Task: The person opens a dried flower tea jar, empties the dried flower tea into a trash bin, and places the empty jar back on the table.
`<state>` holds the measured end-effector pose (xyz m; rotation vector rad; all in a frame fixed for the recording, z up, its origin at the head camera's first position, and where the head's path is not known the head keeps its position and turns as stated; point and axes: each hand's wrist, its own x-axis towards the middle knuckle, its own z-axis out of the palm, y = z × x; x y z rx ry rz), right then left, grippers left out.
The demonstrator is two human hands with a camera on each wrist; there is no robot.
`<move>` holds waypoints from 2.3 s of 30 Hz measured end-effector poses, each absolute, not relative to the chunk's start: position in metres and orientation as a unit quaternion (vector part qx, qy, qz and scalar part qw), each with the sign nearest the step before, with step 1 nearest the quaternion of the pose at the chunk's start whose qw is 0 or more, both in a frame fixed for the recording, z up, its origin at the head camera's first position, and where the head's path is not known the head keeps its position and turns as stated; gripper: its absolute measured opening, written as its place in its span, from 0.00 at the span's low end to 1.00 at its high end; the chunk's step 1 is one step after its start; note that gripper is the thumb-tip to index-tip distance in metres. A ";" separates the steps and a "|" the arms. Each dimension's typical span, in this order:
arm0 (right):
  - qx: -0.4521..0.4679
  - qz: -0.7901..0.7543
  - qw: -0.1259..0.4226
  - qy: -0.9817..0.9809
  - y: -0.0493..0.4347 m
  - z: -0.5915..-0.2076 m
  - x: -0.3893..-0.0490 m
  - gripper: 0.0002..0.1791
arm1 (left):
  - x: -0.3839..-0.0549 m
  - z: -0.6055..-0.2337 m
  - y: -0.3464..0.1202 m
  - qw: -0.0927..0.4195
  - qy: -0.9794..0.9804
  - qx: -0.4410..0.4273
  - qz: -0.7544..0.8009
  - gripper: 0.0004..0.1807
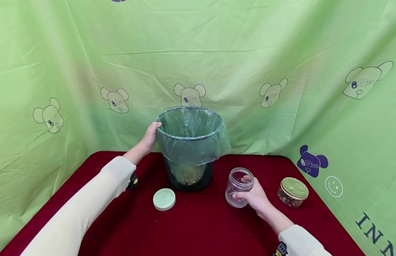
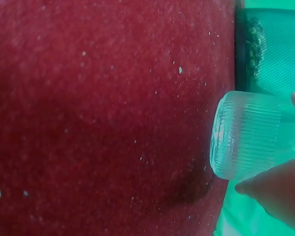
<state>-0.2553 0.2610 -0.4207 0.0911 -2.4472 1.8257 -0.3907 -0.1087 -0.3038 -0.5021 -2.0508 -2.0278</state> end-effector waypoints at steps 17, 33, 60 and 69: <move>0.050 0.589 0.018 -0.807 0.266 -0.418 -0.252 0.49 | -0.389 -0.304 -0.107 0.103 -0.696 -0.163 -0.691 0.31; 0.055 0.593 0.028 -0.803 0.278 -0.396 -0.248 0.44 | -0.392 -0.306 -0.109 0.116 -0.691 -0.153 -0.697 0.30; 0.030 0.545 0.167 -0.821 0.326 -0.358 -0.245 0.32 | -0.391 -0.305 -0.108 0.110 -0.690 -0.155 -0.699 0.33; -0.055 0.506 0.192 -0.839 0.354 -0.368 -0.240 0.44 | -0.388 -0.304 -0.109 0.107 -0.685 -0.153 -0.704 0.33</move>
